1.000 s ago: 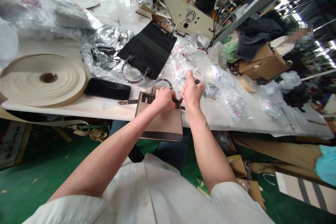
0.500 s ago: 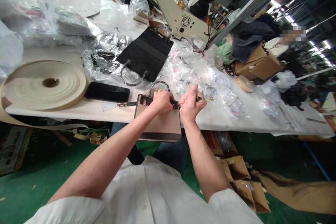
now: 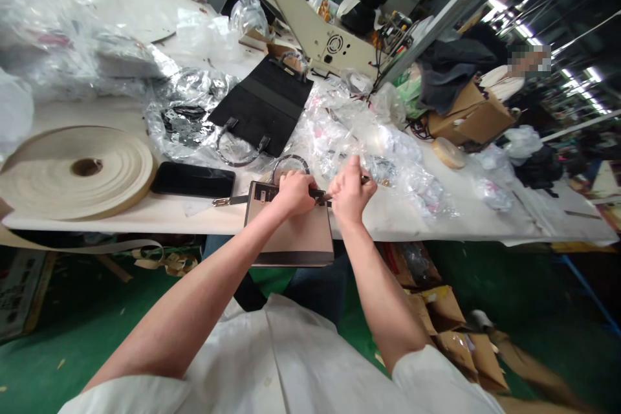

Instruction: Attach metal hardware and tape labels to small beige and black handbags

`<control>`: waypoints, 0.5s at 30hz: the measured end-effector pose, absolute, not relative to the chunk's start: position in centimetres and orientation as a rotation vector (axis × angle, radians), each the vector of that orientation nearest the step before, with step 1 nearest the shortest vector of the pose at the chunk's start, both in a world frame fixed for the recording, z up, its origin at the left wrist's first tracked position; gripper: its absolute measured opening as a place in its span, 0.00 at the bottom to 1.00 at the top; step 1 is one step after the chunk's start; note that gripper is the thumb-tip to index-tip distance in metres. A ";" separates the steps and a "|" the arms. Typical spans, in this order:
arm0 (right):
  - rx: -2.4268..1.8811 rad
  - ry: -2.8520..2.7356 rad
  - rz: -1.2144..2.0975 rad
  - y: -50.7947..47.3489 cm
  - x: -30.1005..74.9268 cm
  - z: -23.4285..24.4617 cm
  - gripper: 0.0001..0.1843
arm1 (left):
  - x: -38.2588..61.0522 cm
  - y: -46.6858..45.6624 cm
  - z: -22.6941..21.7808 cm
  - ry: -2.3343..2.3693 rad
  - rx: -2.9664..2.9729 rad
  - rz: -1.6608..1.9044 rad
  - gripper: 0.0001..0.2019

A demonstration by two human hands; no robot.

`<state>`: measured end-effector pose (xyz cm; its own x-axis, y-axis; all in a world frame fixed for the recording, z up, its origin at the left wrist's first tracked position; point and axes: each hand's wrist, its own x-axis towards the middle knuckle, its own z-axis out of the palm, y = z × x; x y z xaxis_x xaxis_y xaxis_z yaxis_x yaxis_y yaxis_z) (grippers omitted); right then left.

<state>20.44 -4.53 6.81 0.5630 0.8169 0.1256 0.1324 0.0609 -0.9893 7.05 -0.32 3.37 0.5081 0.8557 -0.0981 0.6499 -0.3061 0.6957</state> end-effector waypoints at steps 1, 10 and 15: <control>-1.429 -0.843 0.659 -4.0 21.9 7.1 0.40 | 6.9 -0.3 3.5 1.216 2.060 0.384 0.15; -2.241 -1.567 0.434 -3.0 35.1 4.6 0.31 | 6.4 -1.7 3.9 1.244 2.096 0.445 0.16; -2.283 -1.699 -0.015 -2.7 36.5 0.7 0.16 | 6.6 -3.6 3.6 1.335 2.219 0.540 0.19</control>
<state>36.53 -2.65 0.71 0.3025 0.9356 0.1821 0.9386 -0.2592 -0.2276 6.60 -3.57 3.55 0.4432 0.8927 0.0814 0.6986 -0.4008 0.5928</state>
